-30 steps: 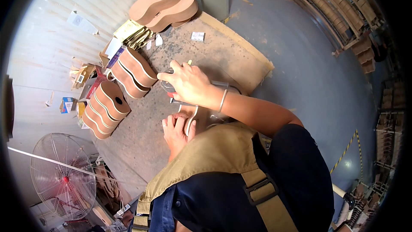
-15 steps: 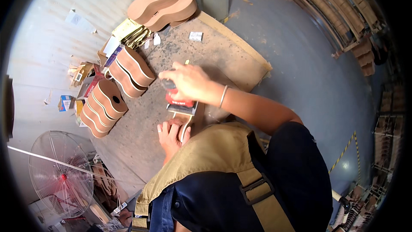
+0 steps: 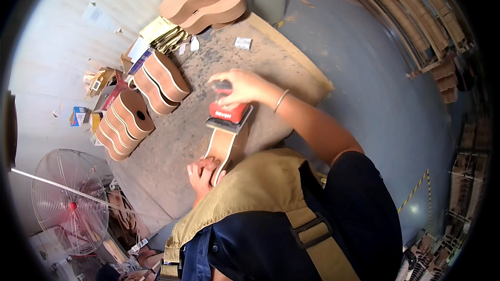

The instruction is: The person uses an electric sander to smooth the edges and surfaces of a wooden guitar body. They flip the guitar body over to sand different sides and move it around the workbench to access various areas.

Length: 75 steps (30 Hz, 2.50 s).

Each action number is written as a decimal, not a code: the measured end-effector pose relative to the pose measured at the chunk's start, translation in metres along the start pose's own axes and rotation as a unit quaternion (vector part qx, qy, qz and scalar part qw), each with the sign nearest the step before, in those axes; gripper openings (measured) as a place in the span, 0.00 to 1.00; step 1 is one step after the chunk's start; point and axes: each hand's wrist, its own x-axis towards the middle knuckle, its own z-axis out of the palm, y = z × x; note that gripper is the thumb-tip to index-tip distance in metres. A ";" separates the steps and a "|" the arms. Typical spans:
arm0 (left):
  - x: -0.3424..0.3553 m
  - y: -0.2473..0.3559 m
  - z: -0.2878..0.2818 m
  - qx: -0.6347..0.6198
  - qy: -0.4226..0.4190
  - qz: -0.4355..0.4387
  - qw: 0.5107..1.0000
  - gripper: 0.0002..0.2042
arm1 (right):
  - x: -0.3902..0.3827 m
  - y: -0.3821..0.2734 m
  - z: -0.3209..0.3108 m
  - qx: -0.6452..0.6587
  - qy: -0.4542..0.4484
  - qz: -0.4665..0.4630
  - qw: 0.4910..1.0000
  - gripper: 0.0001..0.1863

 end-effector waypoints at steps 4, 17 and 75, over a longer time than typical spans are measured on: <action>-0.006 -0.003 0.003 -0.009 0.010 -0.004 1.000 0.16 | 0.007 0.034 0.005 0.059 0.015 0.025 0.998 0.38; -0.033 -0.019 0.000 -0.013 0.000 0.003 1.000 0.20 | -0.001 -0.025 -0.004 0.140 -0.077 0.150 0.976 0.37; 0.045 0.023 -0.009 0.001 -0.064 -0.030 0.998 0.17 | -0.042 -0.034 -0.001 -0.077 0.110 0.005 0.991 0.38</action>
